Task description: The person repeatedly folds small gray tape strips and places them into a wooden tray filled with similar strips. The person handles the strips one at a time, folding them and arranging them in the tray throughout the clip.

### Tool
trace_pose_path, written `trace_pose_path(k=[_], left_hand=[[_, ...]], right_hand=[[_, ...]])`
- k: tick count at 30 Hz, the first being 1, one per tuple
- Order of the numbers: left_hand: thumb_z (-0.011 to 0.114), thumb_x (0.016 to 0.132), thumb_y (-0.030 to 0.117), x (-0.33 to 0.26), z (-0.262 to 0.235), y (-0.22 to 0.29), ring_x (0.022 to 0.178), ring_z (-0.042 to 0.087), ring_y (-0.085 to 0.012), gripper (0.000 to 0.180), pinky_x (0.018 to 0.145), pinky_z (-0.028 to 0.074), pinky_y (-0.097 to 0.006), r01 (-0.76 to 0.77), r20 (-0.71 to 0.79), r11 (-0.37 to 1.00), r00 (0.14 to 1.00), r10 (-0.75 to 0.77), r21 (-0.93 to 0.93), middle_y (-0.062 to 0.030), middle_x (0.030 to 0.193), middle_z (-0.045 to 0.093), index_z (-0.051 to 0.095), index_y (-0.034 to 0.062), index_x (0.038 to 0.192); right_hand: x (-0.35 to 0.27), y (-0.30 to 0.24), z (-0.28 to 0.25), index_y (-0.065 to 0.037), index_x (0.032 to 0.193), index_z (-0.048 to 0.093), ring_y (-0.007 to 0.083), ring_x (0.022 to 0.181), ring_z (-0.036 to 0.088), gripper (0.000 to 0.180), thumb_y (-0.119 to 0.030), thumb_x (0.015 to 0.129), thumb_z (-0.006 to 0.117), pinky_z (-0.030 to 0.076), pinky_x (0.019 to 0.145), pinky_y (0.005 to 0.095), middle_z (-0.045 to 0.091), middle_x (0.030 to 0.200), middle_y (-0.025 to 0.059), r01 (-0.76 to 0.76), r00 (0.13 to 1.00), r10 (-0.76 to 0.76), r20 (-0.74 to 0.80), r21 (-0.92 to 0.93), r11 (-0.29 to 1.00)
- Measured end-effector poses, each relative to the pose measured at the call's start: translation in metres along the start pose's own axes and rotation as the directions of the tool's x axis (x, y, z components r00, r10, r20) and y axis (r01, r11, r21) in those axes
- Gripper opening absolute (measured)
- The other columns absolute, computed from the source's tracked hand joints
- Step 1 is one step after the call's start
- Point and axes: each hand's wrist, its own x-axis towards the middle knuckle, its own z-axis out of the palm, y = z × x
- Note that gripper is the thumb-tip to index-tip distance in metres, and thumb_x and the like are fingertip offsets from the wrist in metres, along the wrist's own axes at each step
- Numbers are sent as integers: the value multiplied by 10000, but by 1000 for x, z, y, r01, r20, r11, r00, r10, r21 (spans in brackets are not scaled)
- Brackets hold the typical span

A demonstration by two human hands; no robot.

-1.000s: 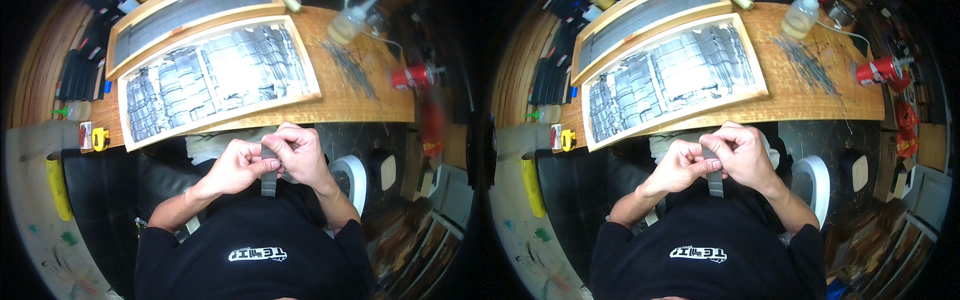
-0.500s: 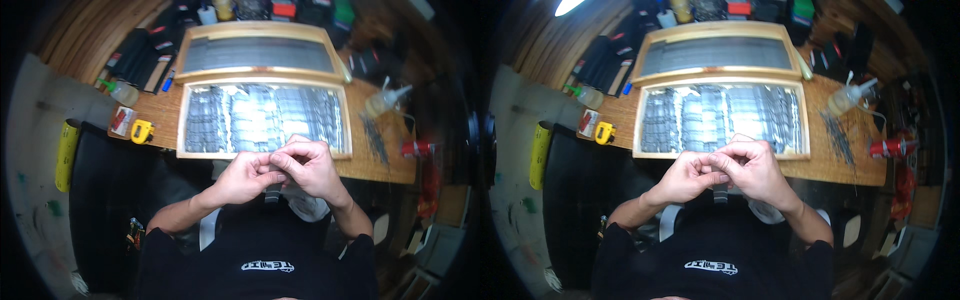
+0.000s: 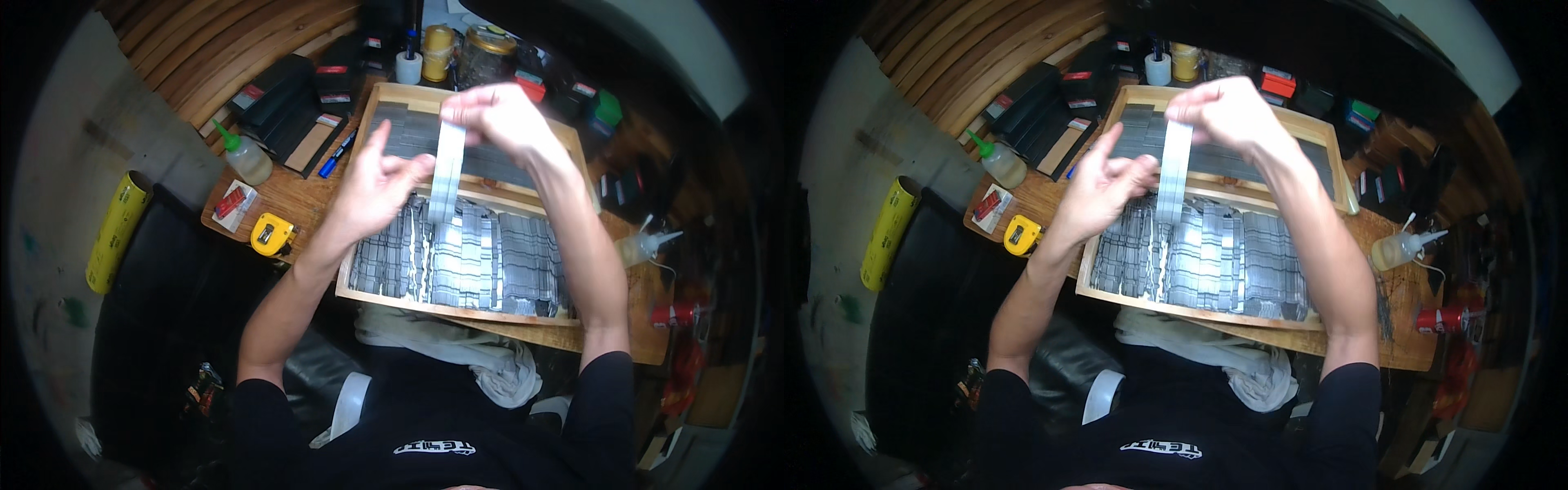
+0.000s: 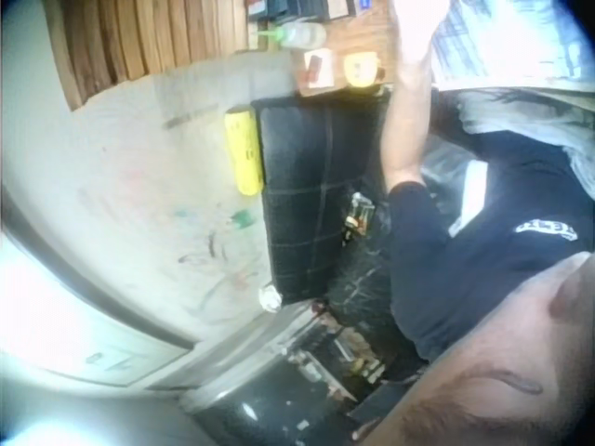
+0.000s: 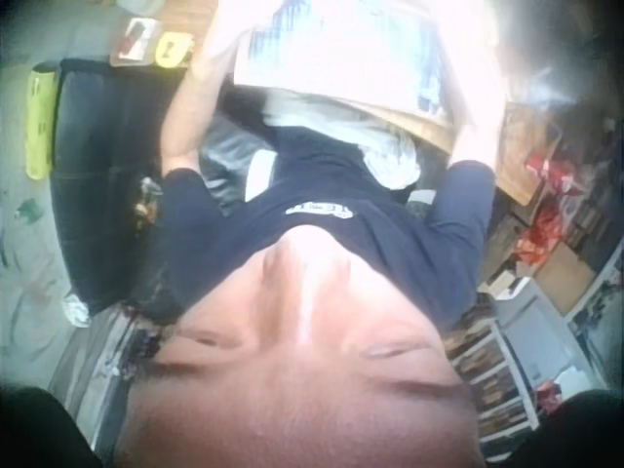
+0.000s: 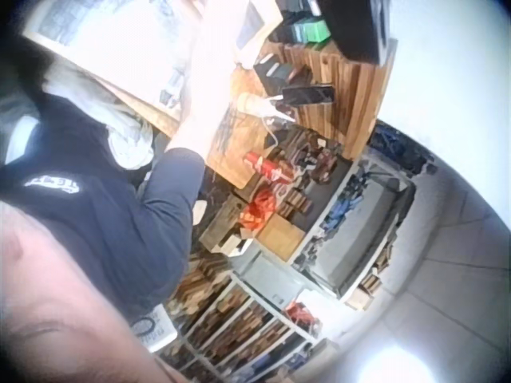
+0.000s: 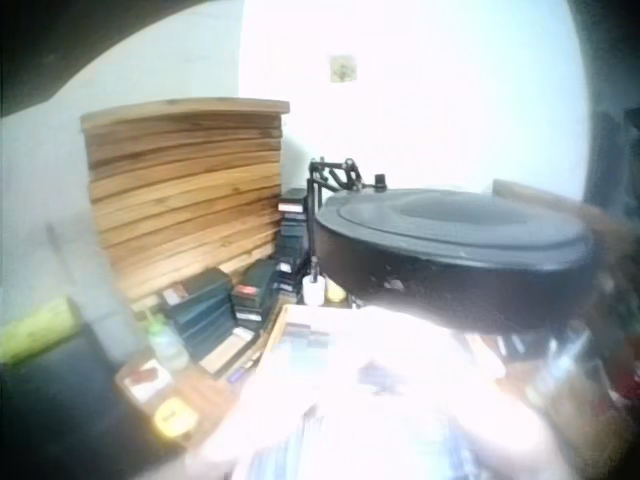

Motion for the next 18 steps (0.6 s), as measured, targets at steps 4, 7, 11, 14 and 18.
trace_pose_path(k=[4,7,11,14,18], left_hand=[[718,1017,231,-13,-32,-18,1059,738,-258,451,892,610,-345,-168,-178,883,947,268,438,-247,1161,740,652,-113,1301],[737,985,245,-19,-32,-38,1153,699,-344,397,1041,543,-460,-359,29,568,861,507,740,-238,1252,723,720,-79,1216],[754,966,282,-17,-21,-53,1313,603,-371,480,1145,459,-481,-523,245,453,806,540,722,-256,1348,670,686,-77,1277],[759,957,333,-8,-10,-53,1367,558,-400,580,1179,424,-494,-591,347,399,771,534,701,-266,1402,630,635,-85,1340],[720,966,446,12,-3,-57,1394,531,-424,701,1200,393,-505,-591,374,366,773,513,719,-286,1438,595,585,-93,1392]], right_hand=[[84,13,-4,-51,1186,767,118,896,764,220,-157,998,723,648,747,206,791,1061,75,-178,979,190,-69,152,972],[121,37,8,-48,1173,771,111,852,758,203,-148,1006,711,651,706,194,788,1071,65,-277,957,286,-36,158,948],[142,56,32,-63,1137,790,110,806,744,184,-146,977,753,652,693,205,788,997,51,-337,941,334,51,164,927],[151,69,39,-72,1096,806,133,869,746,165,-141,948,788,652,675,201,788,1037,67,-354,935,350,55,195,915],[156,75,46,-66,1068,800,135,842,743,139,-144,955,787,634,686,232,790,978,49,-342,939,344,20,181,922]])
